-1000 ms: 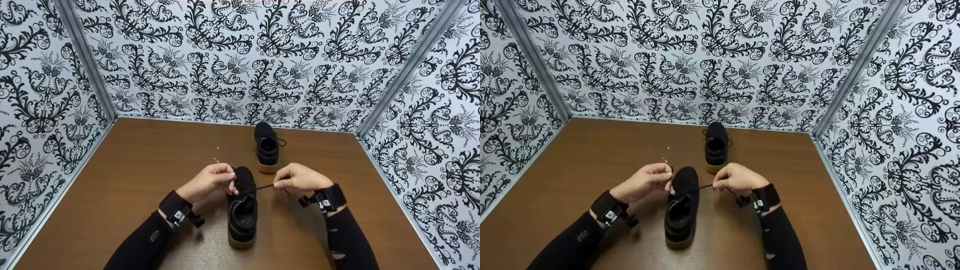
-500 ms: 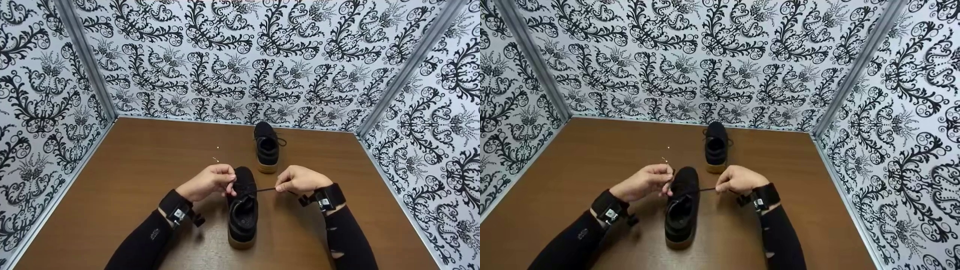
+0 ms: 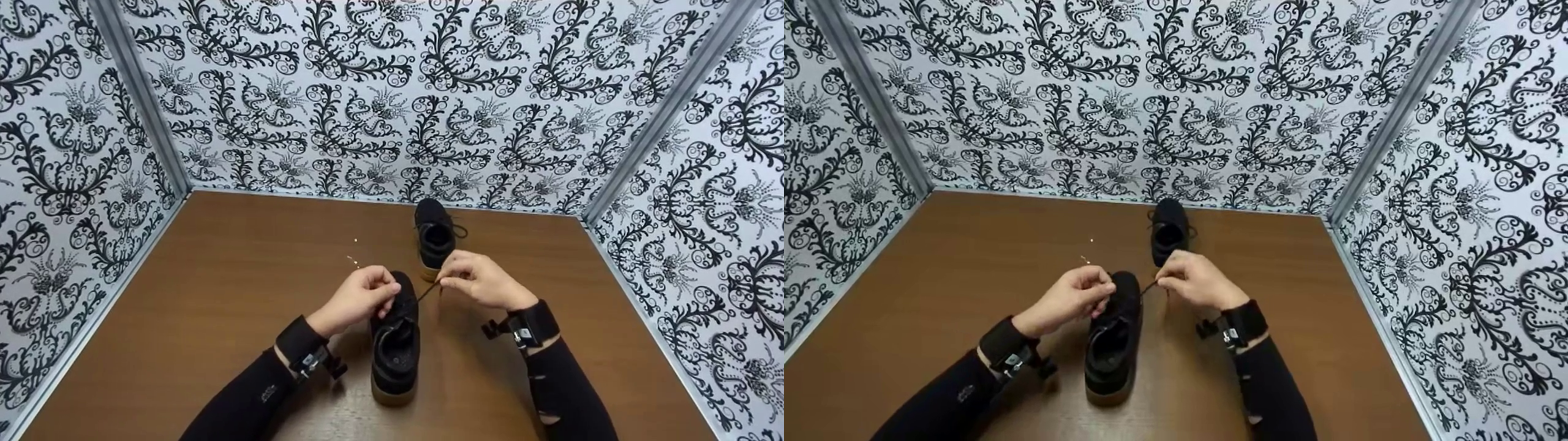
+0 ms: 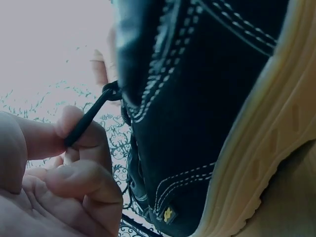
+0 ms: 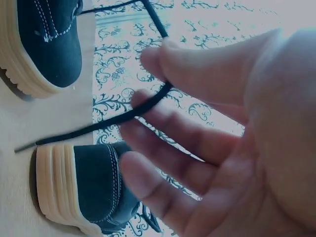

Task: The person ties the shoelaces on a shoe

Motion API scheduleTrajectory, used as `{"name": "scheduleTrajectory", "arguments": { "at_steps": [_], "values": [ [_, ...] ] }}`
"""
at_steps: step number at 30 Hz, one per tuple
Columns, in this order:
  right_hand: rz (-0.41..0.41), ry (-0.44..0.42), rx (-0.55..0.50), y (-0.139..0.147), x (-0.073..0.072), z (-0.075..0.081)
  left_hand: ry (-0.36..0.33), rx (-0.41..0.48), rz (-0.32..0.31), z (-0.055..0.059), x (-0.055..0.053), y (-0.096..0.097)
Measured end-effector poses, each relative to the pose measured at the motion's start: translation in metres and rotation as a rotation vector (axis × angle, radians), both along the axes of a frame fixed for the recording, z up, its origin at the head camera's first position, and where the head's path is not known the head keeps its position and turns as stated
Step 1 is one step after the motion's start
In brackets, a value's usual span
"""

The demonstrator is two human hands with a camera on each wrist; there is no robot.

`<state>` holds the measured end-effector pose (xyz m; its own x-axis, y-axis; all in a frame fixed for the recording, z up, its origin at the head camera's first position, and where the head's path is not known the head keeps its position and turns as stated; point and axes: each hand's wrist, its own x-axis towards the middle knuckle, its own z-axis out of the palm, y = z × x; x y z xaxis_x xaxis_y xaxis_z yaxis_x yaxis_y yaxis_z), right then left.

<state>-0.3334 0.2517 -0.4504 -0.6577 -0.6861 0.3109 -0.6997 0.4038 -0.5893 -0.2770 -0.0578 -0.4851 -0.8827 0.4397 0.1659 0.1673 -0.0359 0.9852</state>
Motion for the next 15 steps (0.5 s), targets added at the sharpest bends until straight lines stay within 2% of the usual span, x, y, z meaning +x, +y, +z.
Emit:
{"name": "scheduleTrajectory", "arguments": {
  "at_steps": [3,7,11,15],
  "values": [
    [-0.018,0.069,-0.042,-0.004,0.001,-0.002,0.049,-0.044,0.021,0.0,0.0,0.003],
    [-0.051,0.118,-0.068,-0.008,0.001,-0.003,0.073,-0.065,0.053,-0.001,-0.002,0.004],
    [-0.059,0.126,-0.094,-0.012,0.002,-0.004,0.083,-0.076,0.075,-0.001,-0.003,0.005],
    [-0.044,0.091,-0.127,-0.014,0.002,-0.006,0.089,-0.091,0.07,-0.001,-0.004,0.005]
  ]
}}
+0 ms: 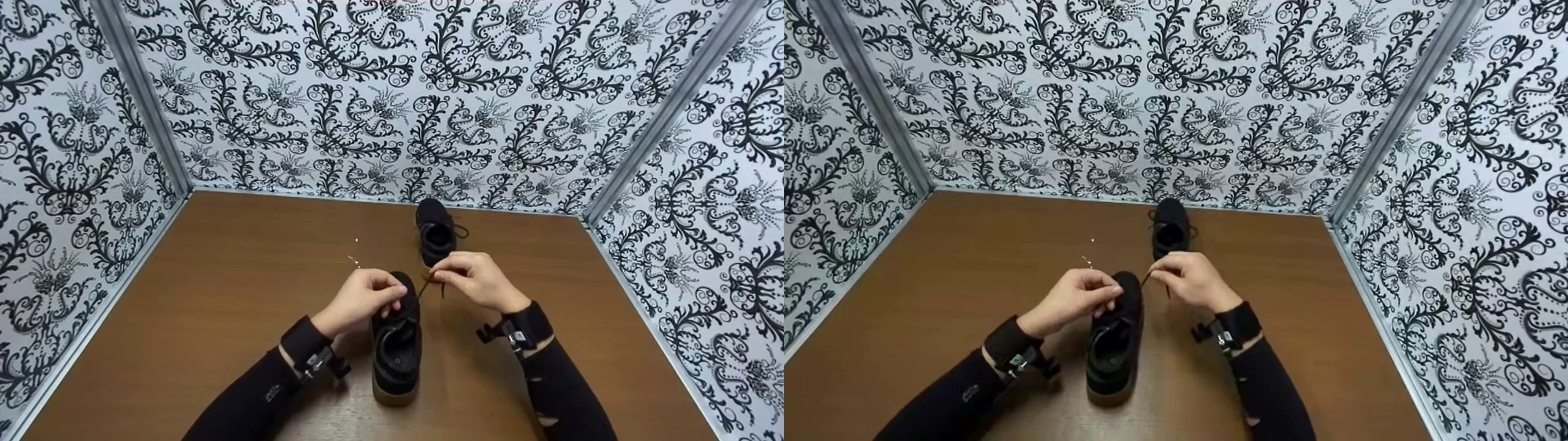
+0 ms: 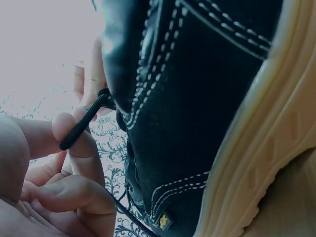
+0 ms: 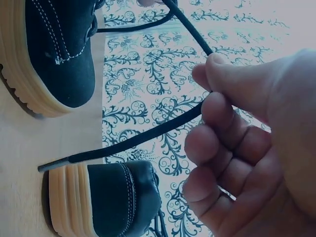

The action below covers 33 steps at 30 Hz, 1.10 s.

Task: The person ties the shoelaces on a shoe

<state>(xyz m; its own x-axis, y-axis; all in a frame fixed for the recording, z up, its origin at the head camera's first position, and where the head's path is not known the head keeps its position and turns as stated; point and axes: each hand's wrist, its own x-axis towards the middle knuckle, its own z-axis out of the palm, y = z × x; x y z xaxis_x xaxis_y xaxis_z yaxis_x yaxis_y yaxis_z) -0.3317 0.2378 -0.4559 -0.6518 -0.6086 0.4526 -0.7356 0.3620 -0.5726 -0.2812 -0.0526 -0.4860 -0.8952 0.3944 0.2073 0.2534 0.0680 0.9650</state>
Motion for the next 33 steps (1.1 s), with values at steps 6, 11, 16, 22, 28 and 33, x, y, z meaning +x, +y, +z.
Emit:
{"name": "scheduleTrajectory", "arguments": {
  "at_steps": [6,11,16,22,28,33],
  "values": [
    [0.022,-0.083,-0.05,-0.003,0.001,-0.002,0.015,-0.014,0.002,0.0,-0.001,0.001],
    [0.034,-0.098,-0.093,-0.006,0.002,-0.001,0.026,-0.017,-0.005,0.0,-0.002,0.0],
    [0.048,-0.131,-0.146,-0.009,0.004,0.001,0.008,0.003,0.002,0.0,-0.002,0.001],
    [0.062,-0.178,-0.226,-0.009,0.006,0.002,-0.007,0.042,0.022,0.002,-0.002,0.002],
    [0.052,-0.208,-0.297,-0.012,0.009,0.002,-0.024,0.098,0.046,0.005,-0.001,0.003],
    [0.046,-0.278,-0.369,-0.016,0.01,0.001,-0.048,0.176,0.06,0.011,-0.001,0.001]
  ]
}}
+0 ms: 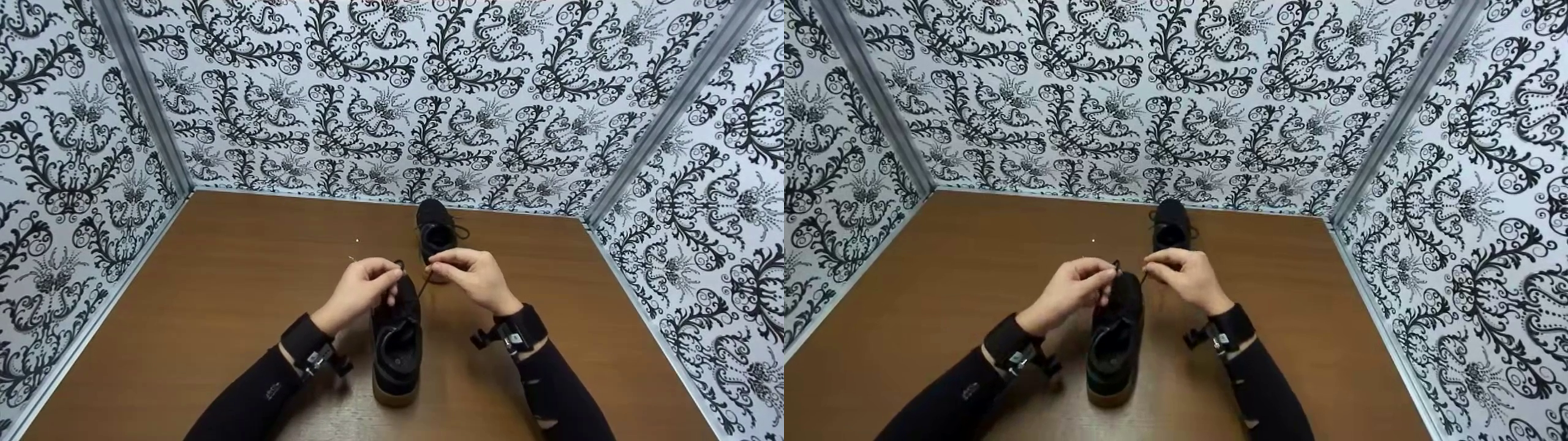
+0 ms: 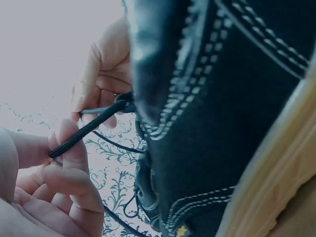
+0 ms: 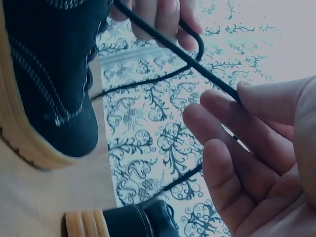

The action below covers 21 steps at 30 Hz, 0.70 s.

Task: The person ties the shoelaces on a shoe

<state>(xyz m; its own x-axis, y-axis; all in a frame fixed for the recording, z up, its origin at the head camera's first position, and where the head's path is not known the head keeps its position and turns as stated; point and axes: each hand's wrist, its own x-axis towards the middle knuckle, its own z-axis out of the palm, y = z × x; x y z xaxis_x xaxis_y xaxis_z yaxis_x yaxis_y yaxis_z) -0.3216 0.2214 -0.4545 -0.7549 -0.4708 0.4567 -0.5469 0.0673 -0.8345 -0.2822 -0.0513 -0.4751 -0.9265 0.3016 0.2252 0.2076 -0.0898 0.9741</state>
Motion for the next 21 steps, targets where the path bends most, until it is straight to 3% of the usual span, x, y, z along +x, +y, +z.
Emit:
{"name": "scheduleTrajectory", "arguments": {
  "at_steps": [5,12,21],
  "values": [
    [-0.007,-0.027,-0.043,-0.003,0.002,0.0,-0.019,0.059,0.021,0.005,-0.003,-0.003],
    [-0.011,0.001,-0.065,-0.005,0.001,-0.002,-0.026,0.109,0.085,0.009,-0.007,-0.009],
    [-0.005,-0.039,-0.057,-0.005,0.002,-0.002,-0.137,0.021,0.2,-0.017,-0.015,-0.024]
  ]
}}
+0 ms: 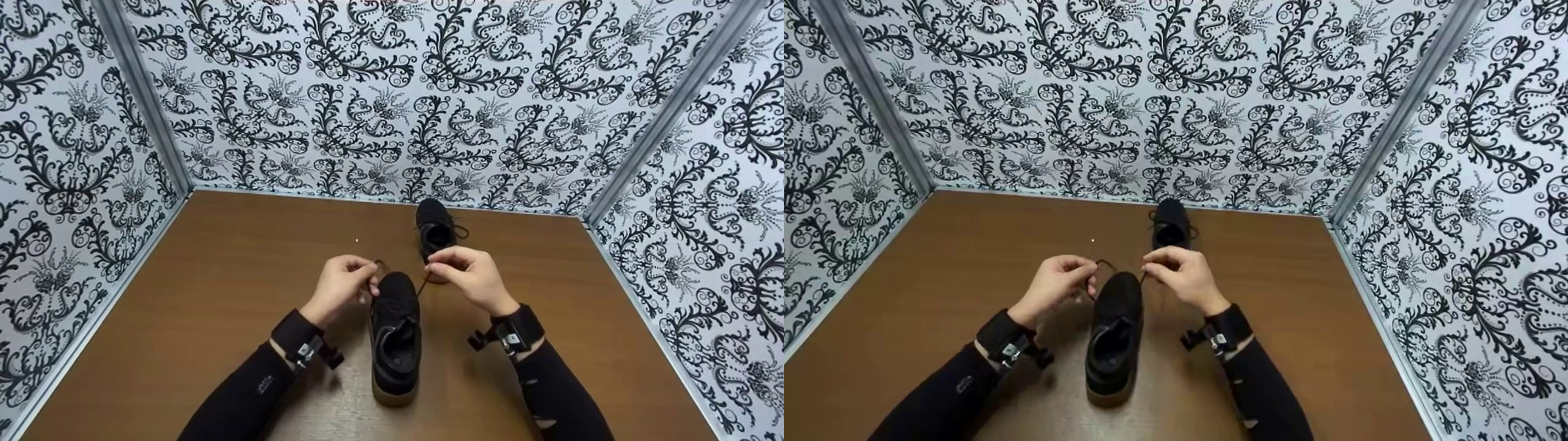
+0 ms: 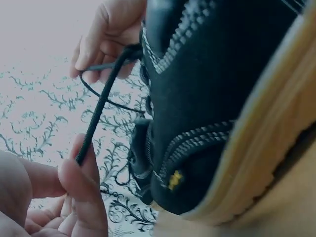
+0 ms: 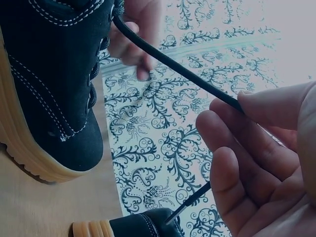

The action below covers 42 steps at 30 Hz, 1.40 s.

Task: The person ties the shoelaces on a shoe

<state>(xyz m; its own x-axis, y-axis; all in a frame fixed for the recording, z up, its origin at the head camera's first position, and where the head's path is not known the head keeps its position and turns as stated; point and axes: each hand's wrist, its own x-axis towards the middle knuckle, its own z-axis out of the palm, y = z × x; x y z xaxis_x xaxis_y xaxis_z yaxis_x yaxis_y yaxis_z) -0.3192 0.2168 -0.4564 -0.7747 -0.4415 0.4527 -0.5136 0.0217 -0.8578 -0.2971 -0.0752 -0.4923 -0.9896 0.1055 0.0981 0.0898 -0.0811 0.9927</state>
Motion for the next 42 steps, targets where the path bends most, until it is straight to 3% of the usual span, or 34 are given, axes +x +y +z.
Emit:
{"name": "scheduleTrajectory", "arguments": {
  "at_steps": [5,8,11,27,29,32,36,39,42],
  "values": [
    [0.009,-0.025,-0.006,-0.002,-0.001,0.0,-0.09,-0.113,-0.066,-0.014,0.003,-0.005],
    [0.009,-0.043,-0.009,-0.002,-0.001,0.0,-0.143,-0.201,-0.112,-0.017,0.008,-0.006],
    [-0.001,-0.057,-0.014,-0.002,-0.001,-0.001,-0.154,-0.239,-0.132,-0.019,0.012,-0.004],
    [-0.098,-0.074,0.068,-0.011,-0.003,-0.004,-0.159,-0.204,-0.149,-0.025,0.012,-0.004],
    [-0.125,-0.029,0.111,-0.018,-0.006,-0.002,-0.157,-0.203,-0.147,-0.025,0.011,-0.004],
    [-0.151,0.106,0.218,-0.035,-0.013,0.004,-0.151,-0.208,-0.138,-0.025,0.011,-0.004],
    [-0.072,0.316,0.357,-0.063,-0.02,0.014,-0.155,-0.223,-0.129,-0.027,0.012,-0.004],
    [0.01,0.375,0.398,-0.073,-0.02,0.016,-0.154,-0.229,-0.129,-0.028,0.012,-0.003],
    [-0.001,0.364,0.408,-0.069,-0.019,0.012,-0.146,-0.236,-0.132,-0.027,0.012,-0.001]
  ]
}}
